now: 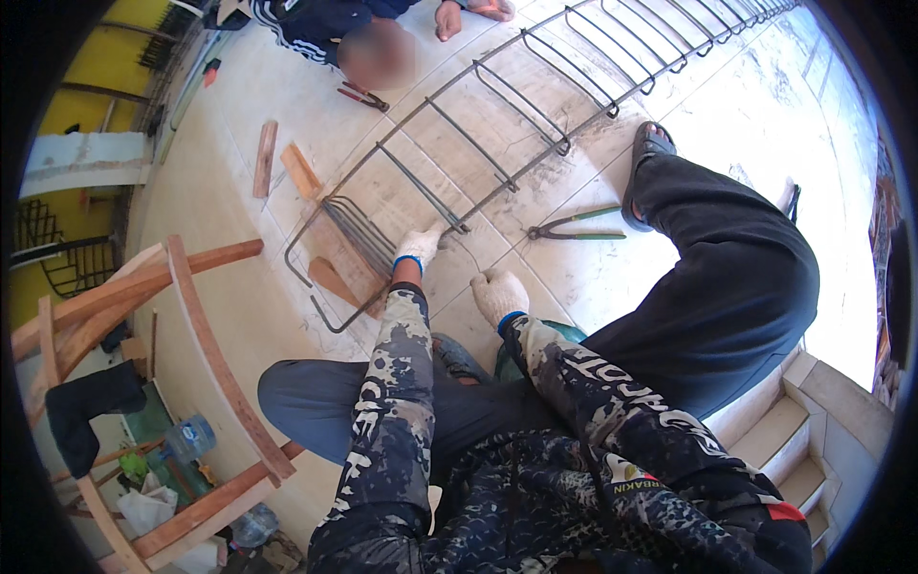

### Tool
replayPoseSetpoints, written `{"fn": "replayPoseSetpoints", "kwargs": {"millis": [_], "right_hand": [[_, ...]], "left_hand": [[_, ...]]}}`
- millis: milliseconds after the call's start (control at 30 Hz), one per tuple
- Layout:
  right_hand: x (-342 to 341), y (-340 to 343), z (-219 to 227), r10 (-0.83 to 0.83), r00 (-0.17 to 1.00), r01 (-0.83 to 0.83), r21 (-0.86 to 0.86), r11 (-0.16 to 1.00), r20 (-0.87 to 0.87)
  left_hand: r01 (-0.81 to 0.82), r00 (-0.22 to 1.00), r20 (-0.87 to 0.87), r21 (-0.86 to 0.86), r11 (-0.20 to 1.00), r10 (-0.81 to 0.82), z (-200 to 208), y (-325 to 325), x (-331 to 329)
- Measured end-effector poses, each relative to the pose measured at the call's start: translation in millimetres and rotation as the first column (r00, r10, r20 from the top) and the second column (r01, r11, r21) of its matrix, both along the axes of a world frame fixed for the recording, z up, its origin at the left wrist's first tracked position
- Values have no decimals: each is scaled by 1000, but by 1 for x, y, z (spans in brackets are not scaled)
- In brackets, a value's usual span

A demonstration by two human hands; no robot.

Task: The person sits on the floor and uses pliers to twist and secure wire ties on a long metal frame. Another person works alongside on the same frame. The person repeatedly picks up ties, positions them, and twists them to fasten the frame components.

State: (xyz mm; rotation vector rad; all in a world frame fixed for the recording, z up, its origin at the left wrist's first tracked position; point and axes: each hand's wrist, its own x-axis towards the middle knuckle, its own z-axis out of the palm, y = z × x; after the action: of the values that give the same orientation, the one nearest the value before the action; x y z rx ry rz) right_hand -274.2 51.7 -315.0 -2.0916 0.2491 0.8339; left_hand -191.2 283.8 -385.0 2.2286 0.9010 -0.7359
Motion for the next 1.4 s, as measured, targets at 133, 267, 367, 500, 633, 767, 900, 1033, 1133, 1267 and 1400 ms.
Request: {"fn": "replayPoseSetpoints", "kwargs": {"millis": [133, 267, 367, 500, 633, 767, 900, 1033, 1133, 1267, 1400], "right_hand": [[4, -3, -8, -3, 1000, 4, -7, 1000, 15], [7, 3, -9, -9, 998, 8, 19, 1000, 57], [11, 3, -11, -15, 998, 14, 10, 1000, 64], [14, 9, -18, -40, 993, 40, -1, 999, 107], [20, 19, -20, -35, 996, 33, 28, 999, 77], [22, 21, -21, -48, 998, 46, 55, 997, 30], [21, 16, -25, -48, 997, 46, 40, 998, 54], [18, 32, -10, -27, 991, 24, 26, 999, 130], [22, 21, -9, -28, 983, 45, -89, 995, 181], [29, 36, 41, 36, 940, -26, -34, 999, 340], [59, 7, 27, 52, 860, -35, -43, 998, 507]], "left_hand": [[-15, 999, 43, 6, 1000, 15, 11, -17, 7], [-73, 992, 85, -234, 969, 95, 15, -11, 4], [-115, 981, 120, -273, 955, 152, 13, -10, 4], [-203, 946, 236, -108, 973, 223, 9, -18, 3], [-240, 838, 405, -328, 914, 365, 8, -20, -6], [-234, 754, 585, -185, 955, 298, 14, -42, -13], [-211, 784, 564, -151, 966, 260, 38, -78, -11], [-251, 756, 610, -65, 966, 237, 33, -57, -19], [-245, 752, 623, -41, 969, 217, 33, -89, -16], [-328, 684, 651, -129, 936, 329, -7, -42, -28], [-295, 655, 703, -100, 950, 277, 7, -84, -21]]}}
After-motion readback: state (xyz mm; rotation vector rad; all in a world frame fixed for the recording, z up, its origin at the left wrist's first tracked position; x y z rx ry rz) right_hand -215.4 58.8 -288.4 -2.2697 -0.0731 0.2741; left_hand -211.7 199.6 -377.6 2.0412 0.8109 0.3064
